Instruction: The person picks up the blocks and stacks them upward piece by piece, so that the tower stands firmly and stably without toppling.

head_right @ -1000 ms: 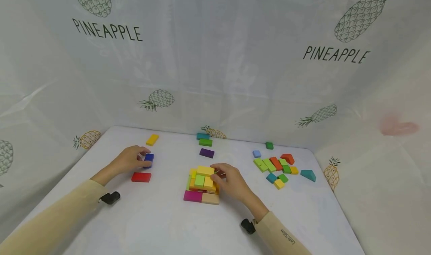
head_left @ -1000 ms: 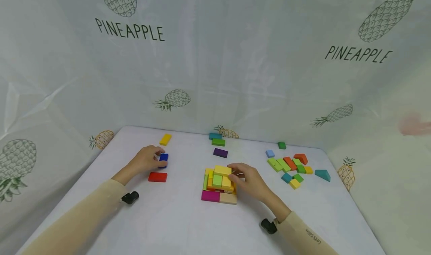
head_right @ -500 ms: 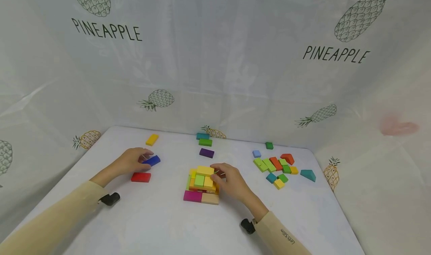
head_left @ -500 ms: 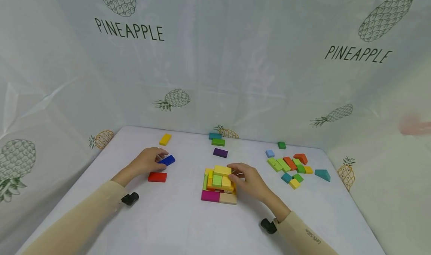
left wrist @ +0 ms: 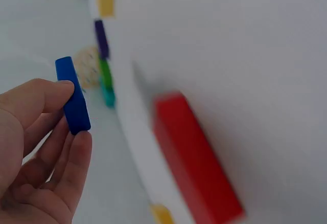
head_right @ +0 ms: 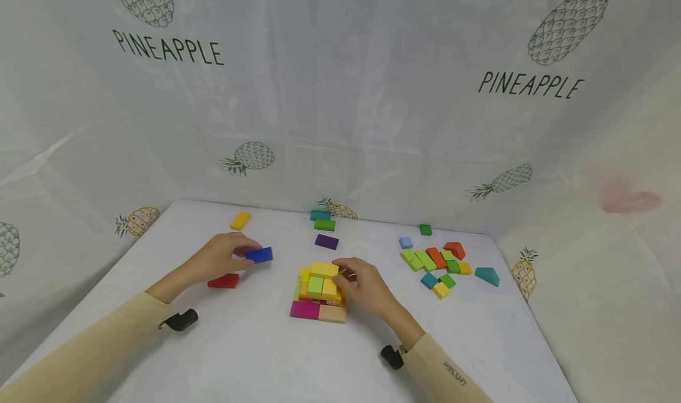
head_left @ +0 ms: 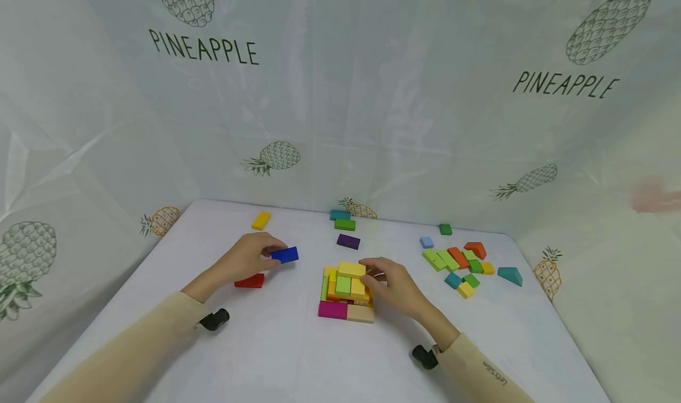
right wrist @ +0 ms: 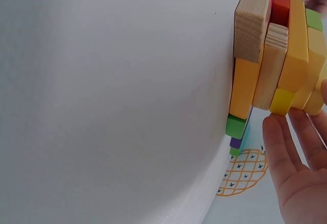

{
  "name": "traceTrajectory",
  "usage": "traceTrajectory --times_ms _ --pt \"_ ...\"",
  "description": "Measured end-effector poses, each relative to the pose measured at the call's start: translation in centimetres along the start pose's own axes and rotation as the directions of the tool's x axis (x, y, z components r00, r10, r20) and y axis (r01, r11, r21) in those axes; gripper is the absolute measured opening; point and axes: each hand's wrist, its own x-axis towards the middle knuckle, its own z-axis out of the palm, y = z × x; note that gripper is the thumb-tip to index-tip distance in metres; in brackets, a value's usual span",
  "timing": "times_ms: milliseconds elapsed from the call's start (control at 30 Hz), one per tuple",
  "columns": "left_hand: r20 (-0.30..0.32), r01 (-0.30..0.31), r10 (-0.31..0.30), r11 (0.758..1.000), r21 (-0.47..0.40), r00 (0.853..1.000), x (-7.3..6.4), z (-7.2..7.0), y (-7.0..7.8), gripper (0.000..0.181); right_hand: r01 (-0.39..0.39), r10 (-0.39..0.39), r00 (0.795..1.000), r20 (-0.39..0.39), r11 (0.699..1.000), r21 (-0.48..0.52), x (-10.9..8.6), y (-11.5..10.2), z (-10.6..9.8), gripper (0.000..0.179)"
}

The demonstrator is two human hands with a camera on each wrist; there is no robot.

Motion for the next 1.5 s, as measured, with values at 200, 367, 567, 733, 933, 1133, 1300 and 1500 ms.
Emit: traceTrajectory --times_ms 200,367,567,733,933,1133,1300,1500 --pt "0.053 -0.164 0.164 0.986 -0.014 0.985 0.8 1.0 5.6 0.036 0.018 -0.018 1.000 0.001 1.000 0.009 -0.1 0.0 -0.2 0.043" --pt "0.099 -0.251 0.255 0.967 -0.049 0.962 1.7 2.4 8.5 0.036 0.024 -0.024 1.000 0.012 0.999 0.030 -0.1 0.2 -0.3 0.048" --pt "0.130 -0.276 0.283 0.959 -0.069 0.950 2.4 3.5 10.2 0.036 0.044 -0.048 0.998 0.049 0.995 0.087 -0.6 0.2 -0.5 0.053" --pt "0.152 -0.279 0.284 0.959 -0.050 0.947 2.8 4.4 10.8 0.037 0.086 -0.096 0.991 0.089 0.991 0.106 -0.8 0.3 -0.7 0.061" --pt "0.163 -0.259 0.260 0.966 -0.022 0.952 3.0 5.3 11.0 0.036 0.101 -0.113 0.988 0.109 0.989 0.109 -0.8 0.5 -0.6 0.067" --pt "0.123 -0.258 0.260 0.966 -0.037 0.958 3.0 6.0 10.9 0.037 0.088 -0.098 0.990 0.099 0.992 0.094 -0.7 0.5 -0.5 0.066" --pt "0.080 -0.221 0.225 0.974 -0.059 0.971 3.0 6.6 10.7 0.049 0.085 -0.093 0.992 0.089 0.992 0.094 -0.7 0.5 -0.5 0.064" --pt "0.099 -0.147 0.155 0.986 -0.082 0.983 3.0 6.9 10.5 0.064 0.084 -0.092 0.992 0.087 0.992 0.095 -0.7 0.5 -0.5 0.063"
